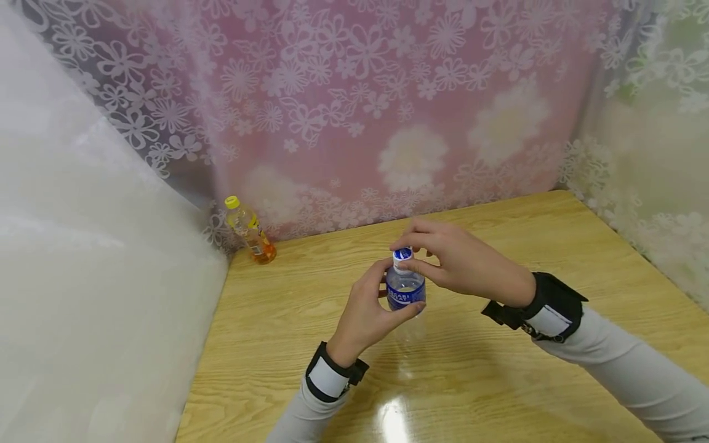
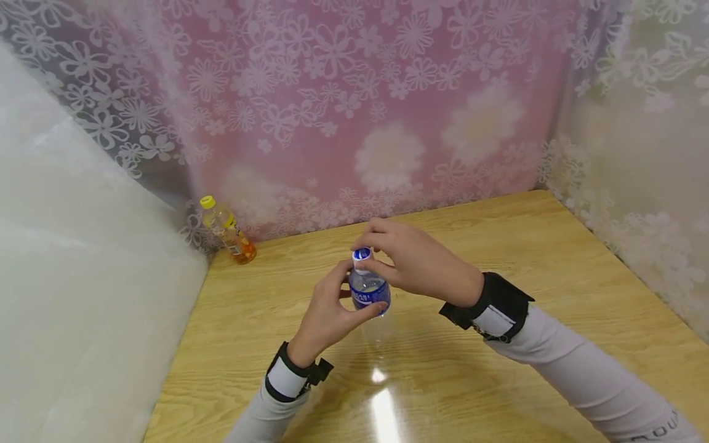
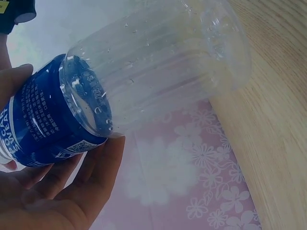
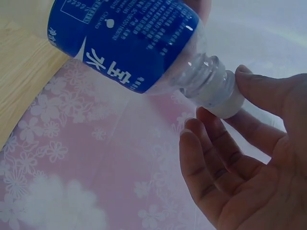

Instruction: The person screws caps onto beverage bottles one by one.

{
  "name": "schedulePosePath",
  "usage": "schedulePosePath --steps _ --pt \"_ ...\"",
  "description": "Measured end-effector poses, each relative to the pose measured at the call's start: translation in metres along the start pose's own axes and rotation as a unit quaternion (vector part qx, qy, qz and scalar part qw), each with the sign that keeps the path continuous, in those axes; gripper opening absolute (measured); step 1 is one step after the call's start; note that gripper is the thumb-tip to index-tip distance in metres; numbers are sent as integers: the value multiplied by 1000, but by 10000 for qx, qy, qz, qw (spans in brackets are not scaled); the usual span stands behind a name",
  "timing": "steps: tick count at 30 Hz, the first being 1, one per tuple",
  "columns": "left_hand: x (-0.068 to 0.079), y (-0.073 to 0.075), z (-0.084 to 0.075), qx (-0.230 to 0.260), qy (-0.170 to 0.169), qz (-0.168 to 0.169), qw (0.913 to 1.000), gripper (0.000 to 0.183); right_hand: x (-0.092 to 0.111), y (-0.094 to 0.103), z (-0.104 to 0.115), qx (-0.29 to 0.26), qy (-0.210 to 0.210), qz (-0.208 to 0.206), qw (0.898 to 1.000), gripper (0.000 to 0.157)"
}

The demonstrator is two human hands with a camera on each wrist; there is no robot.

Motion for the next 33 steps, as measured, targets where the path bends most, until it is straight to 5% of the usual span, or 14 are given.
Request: schedulePosePath --steps 4,9,16,21,27,33 --pt "0 -1 0 36 -55 20 10000 71 0 -5 -1 241 -256 -148 9993 25" --pt "0 -1 1 -2 -99 45 9999 72 0 -6 -4 282 -419 -7 9987 43" --pt "-3 2 1 -115 -153 3 9998 74 0 7 -12 -676 326 787 9941 47" --pt "-2 3 2 -107 -118 24 9999 74 -2 6 -15 -675 606 777 9928 39" --pt "0 1 3 -27 -72 12 10000 73 -6 -3 -13 -297 209 306 9989 20" --pt "1 1 4 -50 -21 16 10000 74 -5 -7 -15 -18 -125 385 9992 41"
Point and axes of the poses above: each hand's wrist, its own x-axis away from the middle knuckle, its own y-axis out of the back of the hand, z = x × y, the point moved 2 cm from there along -x, towards the middle knuckle, and after that the axes turned 2 degrees about -y, right-handed, at the moved point
